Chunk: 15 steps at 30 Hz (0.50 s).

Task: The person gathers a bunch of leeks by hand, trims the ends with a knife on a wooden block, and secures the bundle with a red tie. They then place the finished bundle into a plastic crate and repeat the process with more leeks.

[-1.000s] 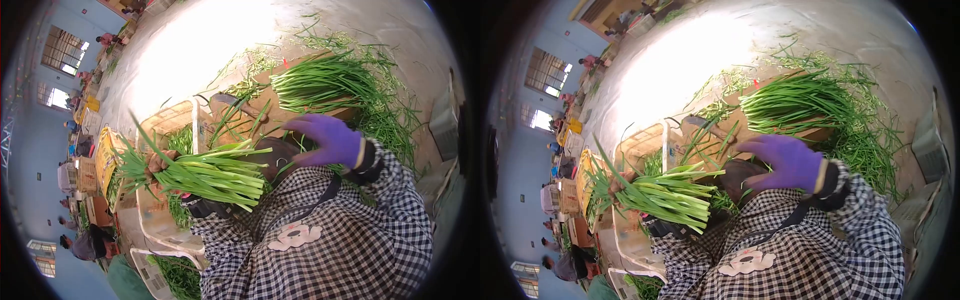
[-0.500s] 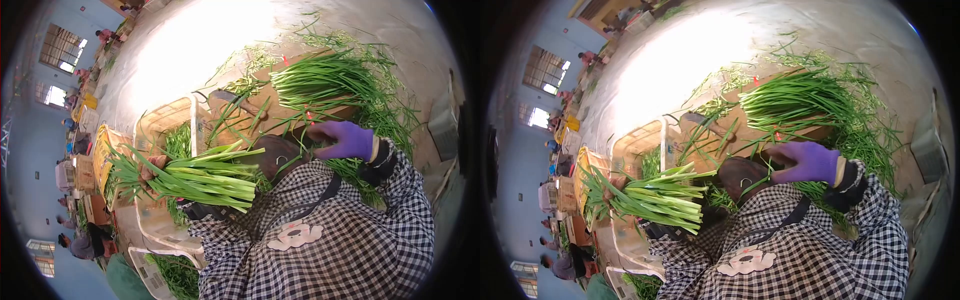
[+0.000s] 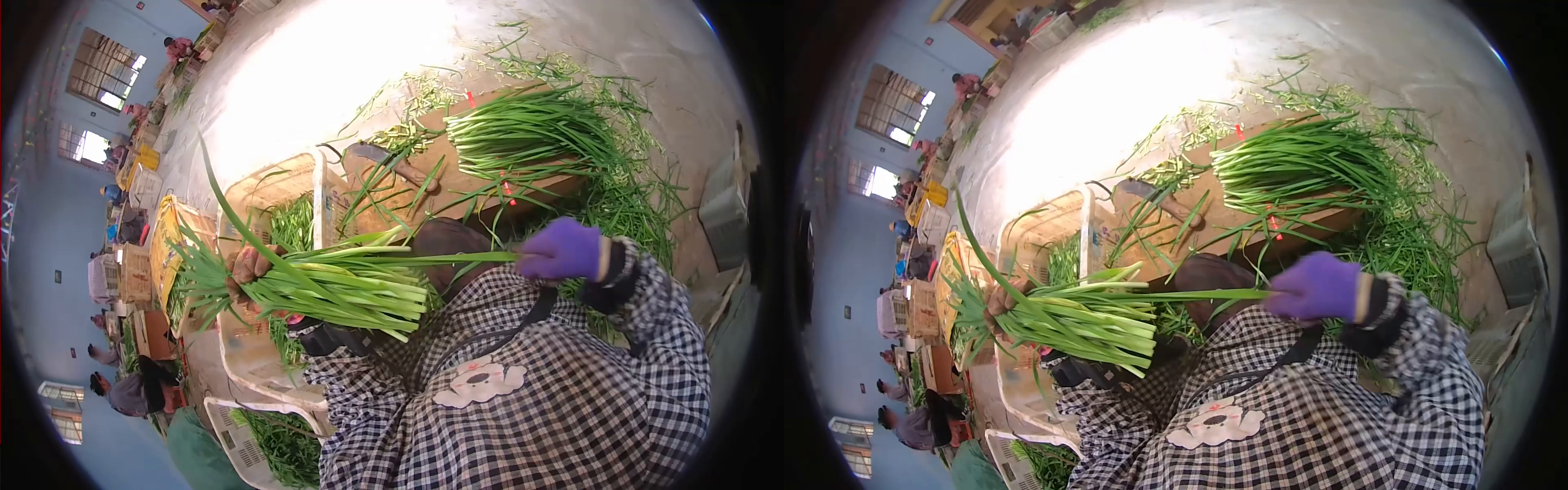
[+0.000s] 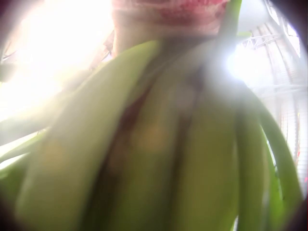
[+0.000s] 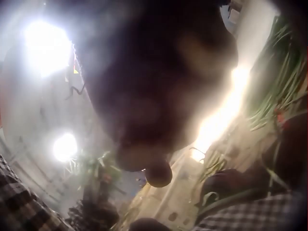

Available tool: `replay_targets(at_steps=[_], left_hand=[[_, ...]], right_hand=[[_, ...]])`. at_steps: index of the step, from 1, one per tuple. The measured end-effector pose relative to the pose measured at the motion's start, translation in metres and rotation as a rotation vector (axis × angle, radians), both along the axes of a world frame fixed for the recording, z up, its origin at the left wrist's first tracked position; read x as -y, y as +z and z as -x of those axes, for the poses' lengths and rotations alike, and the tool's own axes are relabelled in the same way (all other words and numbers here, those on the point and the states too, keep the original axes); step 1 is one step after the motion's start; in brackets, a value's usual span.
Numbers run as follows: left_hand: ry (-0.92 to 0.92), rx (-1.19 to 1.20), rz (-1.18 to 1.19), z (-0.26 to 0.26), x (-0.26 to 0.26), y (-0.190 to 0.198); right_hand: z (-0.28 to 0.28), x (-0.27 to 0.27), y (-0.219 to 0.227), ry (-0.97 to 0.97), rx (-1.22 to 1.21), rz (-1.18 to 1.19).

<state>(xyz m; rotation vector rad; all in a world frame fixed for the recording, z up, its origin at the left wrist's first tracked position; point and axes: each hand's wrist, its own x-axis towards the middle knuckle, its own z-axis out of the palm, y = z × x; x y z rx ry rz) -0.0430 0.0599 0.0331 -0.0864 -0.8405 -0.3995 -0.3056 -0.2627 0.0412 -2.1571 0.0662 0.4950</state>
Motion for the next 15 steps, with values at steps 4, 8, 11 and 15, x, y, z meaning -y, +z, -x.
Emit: replay_targets(at_steps=[4,8,11,15], left_hand=[[-0.126,0.010,-0.097,-0.006,-0.014,0.021],[-0.516,0.066,-0.313,0.020,0.006,0.057],[-0.388,-0.018,-0.301,0.046,0.027,0.045],[0.055,-0.142,-0.358,0.082,0.039,0.013]], right_hand=[[0.124,0.096,-0.109,0.178,-0.714,0.803],[0.068,0.029,-0.026,-0.116,-0.159,0.250],[-0.013,-0.037,-0.024,0.138,0.056,-0.720],[-0.083,-0.137,-0.041,0.308,0.096,-1.771]])
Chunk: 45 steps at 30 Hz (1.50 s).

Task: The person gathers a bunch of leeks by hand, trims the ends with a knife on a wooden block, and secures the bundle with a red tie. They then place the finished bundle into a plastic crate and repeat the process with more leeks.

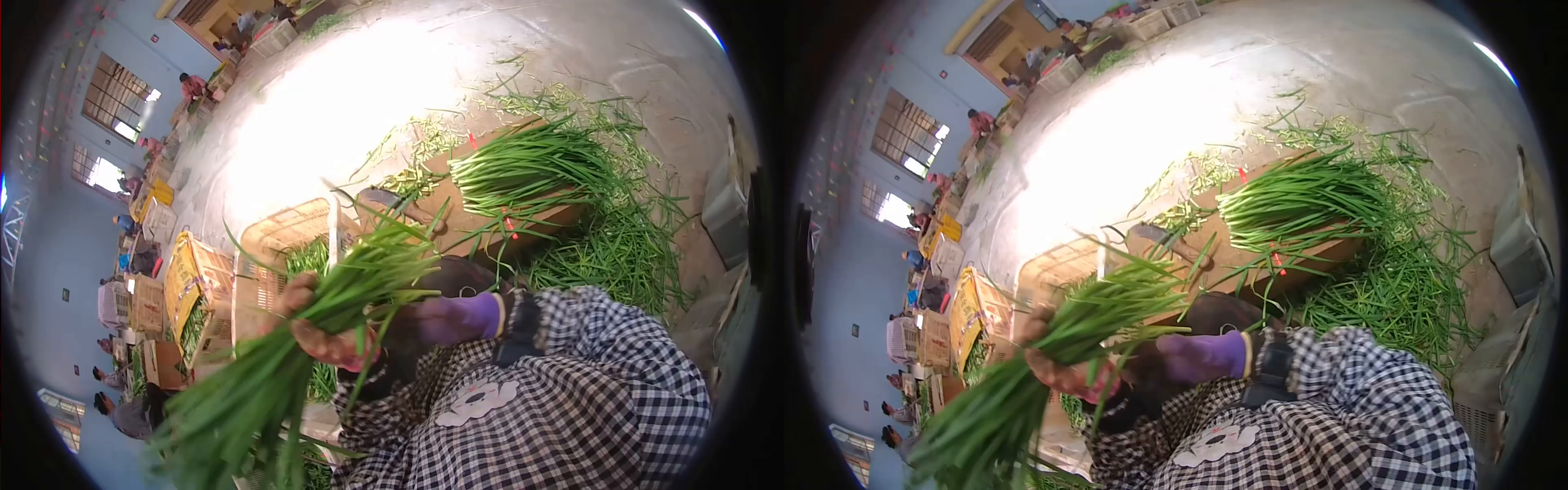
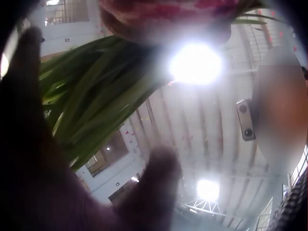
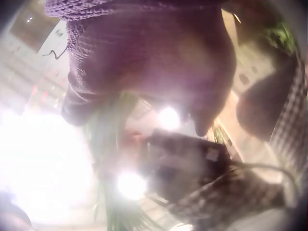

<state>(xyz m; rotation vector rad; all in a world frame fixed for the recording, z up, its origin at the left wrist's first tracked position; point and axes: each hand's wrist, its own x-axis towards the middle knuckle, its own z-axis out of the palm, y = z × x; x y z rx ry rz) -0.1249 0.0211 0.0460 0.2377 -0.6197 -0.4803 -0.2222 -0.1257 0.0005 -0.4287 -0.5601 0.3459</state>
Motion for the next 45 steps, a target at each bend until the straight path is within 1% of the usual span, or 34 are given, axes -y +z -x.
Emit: replay_targets(at_steps=[1,3,4,5,7,8,10,12,13,14,15,17,18,19,20,21,23,24,25,27,28,29,30,32,33,35,36,37,39,41,42,43,44,45], left_hand=[[0.080,0.000,-0.062,0.008,0.001,-0.006],[0.204,0.001,-0.232,0.022,0.000,-0.018],[0.242,0.005,-0.353,0.029,-0.001,-0.023],[0.274,0.009,-0.468,0.034,-0.003,-0.031],[0.289,0.037,-0.687,0.046,-0.011,-0.044],[0.279,0.063,-0.803,0.052,-0.017,-0.050],[0.246,0.145,-1.003,0.063,-0.038,-0.063],[0.278,0.248,-1.119,0.064,-0.072,-0.066],[0.359,0.297,-1.131,0.063,-0.092,-0.067],[0.433,0.345,-1.042,0.049,-0.116,-0.078],[0.580,0.104,-1.225,0.046,-0.114,-0.047],[0.411,-0.300,-0.601,0.034,-0.117,-0.027],[0.426,-0.039,-0.836,0.031,-0.098,-0.020],[0.264,0.122,-0.837,0.026,-0.083,-0.020],[0.301,-0.016,-1.147,0.040,-0.051,-0.016],[0.319,-0.028,-1.136,0.048,-0.040,-0.031],[0.109,0.063,-1.286,0.048,-0.027,-0.076],[0.055,0.083,-1.317,0.053,-0.022,-0.085],[0.000,0.106,-1.347,0.059,-0.016,-0.092],[0.177,-0.074,-1.167,0.074,-0.009,-0.101],[0.108,-0.079,-1.135,0.072,-0.008,-0.095],[0.105,-0.093,-1.127,0.071,-0.007,-0.085],[0.105,0.042,-1.244,0.070,-0.007,-0.075],[0.103,0.099,-1.138,0.073,-0.006,-0.086],[0.099,0.125,-1.083,0.074,-0.005,-0.091],[0.130,-0.066,-1.113,0.080,-0.002,-0.077],[0.117,-0.067,-1.118,0.080,-0.001,-0.070],[0.052,-0.162,-1.181,0.080,-0.002,-0.063],[-0.018,-0.265,-1.240,0.079,-0.004,-0.068],[0.211,0.359,-1.293,0.079,-0.007,-0.087],[0.205,0.355,-1.297,0.080,-0.008,-0.087],[0.123,0.305,-1.226,0.080,-0.009,-0.085],[0.042,0.256,-1.153,0.080,-0.009,-0.082],[-0.037,0.208,-1.078,0.080,-0.009,-0.078]], right_hand=[[-0.013,-0.008,0.013,0.001,0.014,0.002],[-0.029,-0.015,0.029,-0.103,0.050,-0.395],[-0.039,-0.014,0.013,-0.144,-0.059,-0.400],[-0.052,-0.013,-0.007,-0.139,-0.059,-0.397],[-0.072,-0.009,-0.036,-0.017,-0.205,-0.342],[-0.052,0.002,-0.014,-0.167,-0.238,-0.167],[-0.045,0.011,-0.012,-0.203,-0.260,-0.102],[-0.048,0.014,-0.014,-0.237,-0.285,-0.036],[-0.052,0.016,-0.021,-0.229,-0.286,-0.026],[-0.056,0.020,-0.028,-0.223,-0.285,-0.019],[-0.057,0.022,-0.031,-0.214,-0.287,-0.009],[-0.056,0.013,-0.035,-0.154,-0.311,0.001],[-0.062,0.003,-0.050,-0.181,-0.319,-0.020],[-0.063,-0.004,-0.053,-0.264,-0.261,0.093],[-0.064,-0.012,-0.057,-0.347,-0.208,0.208],[-0.059,-0.011,-0.043,-0.329,-0.203,0.221],[-0.047,0.001,-0.010,-0.491,-0.088,0.582],[-0.050,0.011,-0.013,-0.446,-0.060,0.746],[-0.052,0.018,-0.011,-0.440,-0.058,0.757],[-0.050,0.030,-0.008,-0.704,0.040,1.127],[-0.046,0.035,-0.005,-0.975,0.082,1.351],[-0.043,0.040,0.004,-1.250,0.141,1.568],[-0.041,0.045,0.023,-1.238,0.145,1.578],[-0.041,0.052,0.062,-1.368,0.555,1.692],[-0.048,0.056,0.067,-1.358,0.547,1.696],[-0.060,0.064,0.074,-1.009,1.147,1.733],[-0.068,0.067,0.074,-0.998,1.269,1.628],[-0.073,0.068,0.073,-0.996,1.258,1.633],[-0.081,0.070,0.071,-0.799,1.331,1.493],[-0.082,0.068,0.062,-0.818,1.327,1.439],[-0.083,0.067,0.058,-0.819,1.212,1.416],[-0.083,0.066,0.056,-0.820,1.097,1.392],[-0.081,0.063,0.054,-0.964,1.018,1.283],[-0.076,0.058,0.059,-0.967,1.011,1.285]])
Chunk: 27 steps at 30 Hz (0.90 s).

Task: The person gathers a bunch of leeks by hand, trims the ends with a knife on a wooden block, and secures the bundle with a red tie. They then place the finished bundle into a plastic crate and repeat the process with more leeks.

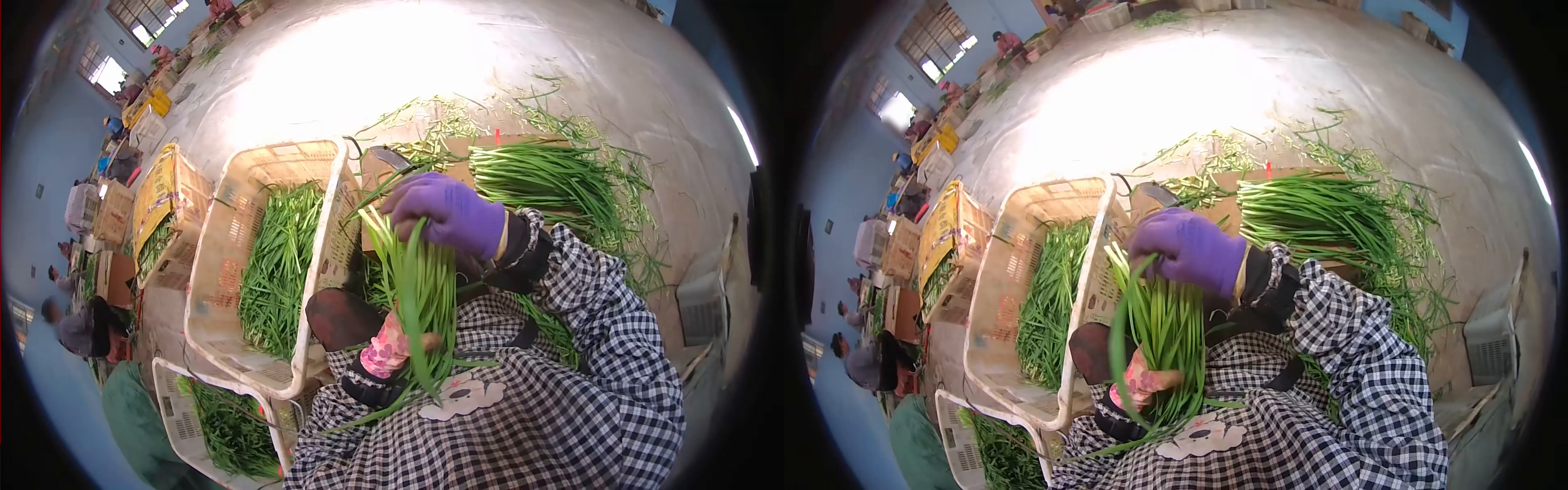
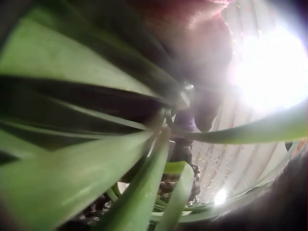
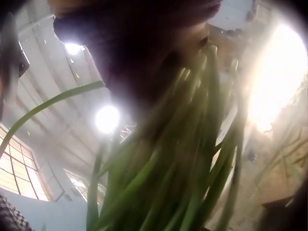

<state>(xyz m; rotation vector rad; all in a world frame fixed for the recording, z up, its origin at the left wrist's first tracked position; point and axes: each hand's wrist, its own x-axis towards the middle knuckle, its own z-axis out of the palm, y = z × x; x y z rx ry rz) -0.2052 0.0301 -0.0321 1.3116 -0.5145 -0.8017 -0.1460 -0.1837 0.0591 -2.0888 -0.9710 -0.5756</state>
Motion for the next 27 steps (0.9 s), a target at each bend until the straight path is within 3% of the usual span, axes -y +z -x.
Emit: replay_targets(at_steps=[2,4,5,6,7,8,9,10,11,12,13,14,15,16,17,18,19,21,22,24,27], left_hand=[[-0.059,-0.055,0.001,0.003,0.002,0.005],[0.028,0.063,-0.149,0.008,0.002,0.004],[0.007,0.054,-0.111,0.008,0.000,-0.002],[-0.002,0.052,-0.111,0.007,-0.001,-0.006],[-0.027,0.195,-0.158,0.006,-0.001,-0.009],[-0.052,0.337,-0.205,0.006,-0.001,-0.011],[-0.125,0.763,-0.085,0.000,-0.001,-0.004],[-0.131,0.762,-0.081,0.001,-0.001,-0.004],[-0.101,0.464,-0.230,0.006,-0.003,-0.006],[-0.064,0.162,-0.371,0.009,-0.005,-0.007],[0.044,0.064,-0.335,0.012,0.000,0.016],[0.053,0.054,-0.326,0.009,0.002,0.018],[0.066,0.120,-0.265,0.007,0.002,0.019],[0.077,0.185,-0.207,0.006,0.002,0.018],[0.127,0.033,-0.139,0.009,0.005,0.013],[0.126,0.026,-0.136,0.008,0.006,0.010],[0.122,0.018,-0.118,0.008,0.008,0.007],[0.098,0.012,-0.105,0.009,0.012,0.003],[0.094,-0.021,-0.064,0.010,0.014,0.003],[0.088,-0.077,0.007,0.011,0.012,0.002],[0.122,-0.128,-0.025,0.013,0.006,-0.003]], right_hand=[[0.011,-0.008,0.010,-0.178,-0.851,-0.580],[-0.013,0.003,-0.016,-0.070,-0.656,-1.074],[-0.029,0.020,-0.036,-0.311,-0.194,-0.623],[-0.031,0.036,-0.044,-0.427,-0.039,-0.401],[-0.031,0.051,-0.047,-0.556,0.133,-0.199],[-0.022,0.071,-0.047,-0.386,-0.080,-0.518],[-0.012,0.090,-0.043,-0.225,-0.249,-0.877],[0.002,0.113,-0.034,0.203,-0.498,-1.463],[0.023,0.139,-0.031,0.202,-0.546,-1.774],[0.047,0.163,-0.020,0.289,-0.590,-1.839],[0.081,0.172,-0.012,-0.106,-0.514,-1.515],[0.110,0.206,-0.029,0.176,-0.733,-1.461],[0.145,0.229,-0.036,-0.254,-0.895,-0.755],[0.167,0.220,-0.035,-0.537,-1.054,-0.258],[0.188,0.211,-0.034,-0.677,-1.187,0.323],[0.193,0.186,-0.025,-0.717,-1.410,0.665],[0.190,0.167,-0.012,-0.723,-1.420,0.663],[0.181,0.128,0.007,-1.050,-0.962,0.745],[0.165,0.119,0.004,-0.857,-0.470,0.472],[0.118,0.086,0.028,-0.487,-0.085,0.497],[0.077,0.029,0.041,-0.393,0.051,0.442]])
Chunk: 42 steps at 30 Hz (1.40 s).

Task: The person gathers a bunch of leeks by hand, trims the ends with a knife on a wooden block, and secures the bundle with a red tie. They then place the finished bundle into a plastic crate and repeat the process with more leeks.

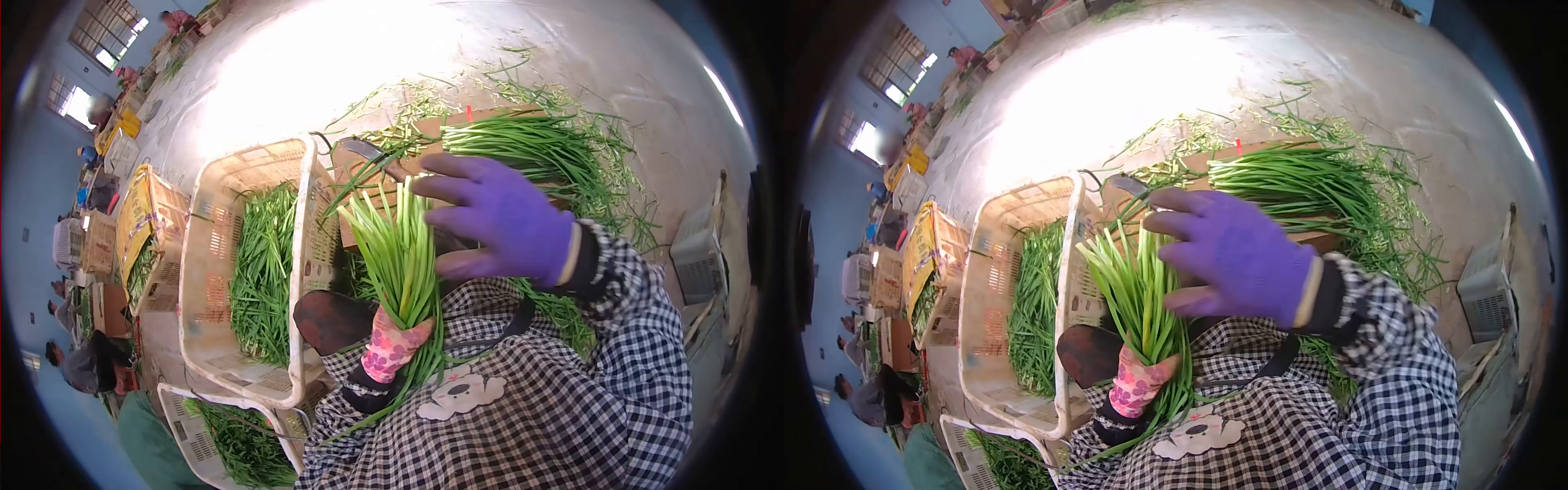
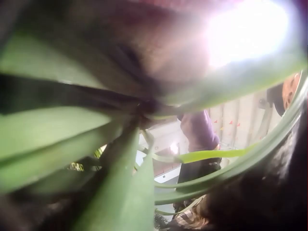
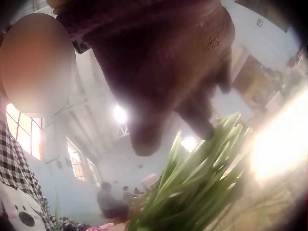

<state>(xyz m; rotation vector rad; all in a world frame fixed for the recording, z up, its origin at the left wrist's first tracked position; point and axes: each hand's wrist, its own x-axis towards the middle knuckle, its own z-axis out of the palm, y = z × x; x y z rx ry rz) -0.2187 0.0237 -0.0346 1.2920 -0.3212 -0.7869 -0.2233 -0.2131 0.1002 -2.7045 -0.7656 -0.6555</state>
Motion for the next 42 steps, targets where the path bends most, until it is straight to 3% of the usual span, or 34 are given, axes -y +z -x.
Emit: replay_targets(at_steps=[1,3,8,10,13,20,22,23,25,27,28,31,32,33,34,35,36,37,38,39,40,41,42], left_hand=[[0.005,0.005,-0.006,0.002,0.000,-0.001],[0.169,-0.108,0.203,0.006,-0.001,-0.005],[0.202,0.063,0.146,0.004,-0.005,-0.021],[0.180,0.269,-0.074,0.004,-0.004,-0.022],[0.220,0.396,-0.095,0.002,-0.004,-0.033],[0.238,0.220,-0.049,0.006,0.005,-0.024],[0.233,0.104,0.014,0.006,0.008,-0.016],[0.230,0.105,0.009,0.006,0.008,-0.011],[0.097,0.126,0.012,0.004,0.006,0.000],[0.022,0.148,-0.034,0.004,0.002,0.008],[-0.043,0.167,-0.074,0.004,0.001,0.009],[-0.174,0.143,-0.053,0.001,-0.003,-0.001],[-0.243,0.267,-0.131,-0.001,-0.007,-0.005],[-0.248,0.266,-0.129,-0.003,-0.009,-0.006],[-0.242,0.301,-0.129,-0.005,-0.010,-0.007],[-0.235,0.335,-0.129,-0.008,-0.011,-0.006],[-0.236,0.601,-0.242,-0.013,-0.011,-0.005],[-0.232,0.599,-0.243,-0.012,-0.012,-0.005],[-0.172,0.357,-0.136,-0.012,-0.013,-0.005],[-0.112,0.116,-0.027,-0.012,-0.013,-0.005],[-0.114,0.114,-0.026,-0.013,-0.011,-0.007],[-0.125,0.177,-0.062,-0.013,-0.009,-0.011],[-0.139,0.241,-0.100,-0.013,-0.008,-0.014]], right_hand=[[-0.009,-0.012,-0.003,-0.005,0.008,-0.056],[-0.021,-0.027,-0.012,0.004,0.014,-0.111],[-0.027,-0.050,-0.018,-0.151,0.057,-0.171],[-0.024,-0.050,-0.021,-0.171,0.061,-0.176],[-0.016,-0.041,-0.037,-0.294,-0.055,-0.182],[-0.017,-0.044,-0.066,-0.256,-0.130,-0.186],[-0.020,-0.048,-0.065,-0.296,-0.426,-0.051],[-0.022,-0.046,-0.069,-0.298,-0.426,-0.056],[-0.033,-0.032,-0.076,-0.281,-0.046,-0.148],[-0.047,0.000,-0.067,-0.345,0.097,-0.189],[-0.054,0.019,-0.054,-0.484,0.003,-0.104],[-0.043,0.085,-0.022,-0.512,0.138,-0.210],[-0.034,0.105,-0.020,-0.504,0.150,-0.410],[-0.021,0.125,-0.011,-0.610,0.191,-0.403],[-0.012,0.161,-0.023,-0.629,0.198,-0.612],[0.012,0.178,-0.015,-0.774,0.148,-0.461],[0.040,0.187,-0.010,-0.898,-0.180,-0.410],[0.054,0.187,-0.011,-1.047,-0.707,-0.016],[0.070,0.191,-0.033,-0.820,-1.184,0.126],[0.085,0.167,-0.045,-0.753,-1.395,0.253],[0.098,0.154,-0.067,-0.621,-1.490,0.273],[0.098,0.127,-0.065,-0.582,-1.495,0.149],[0.103,0.110,-0.078,-0.462,-1.237,-0.155]])
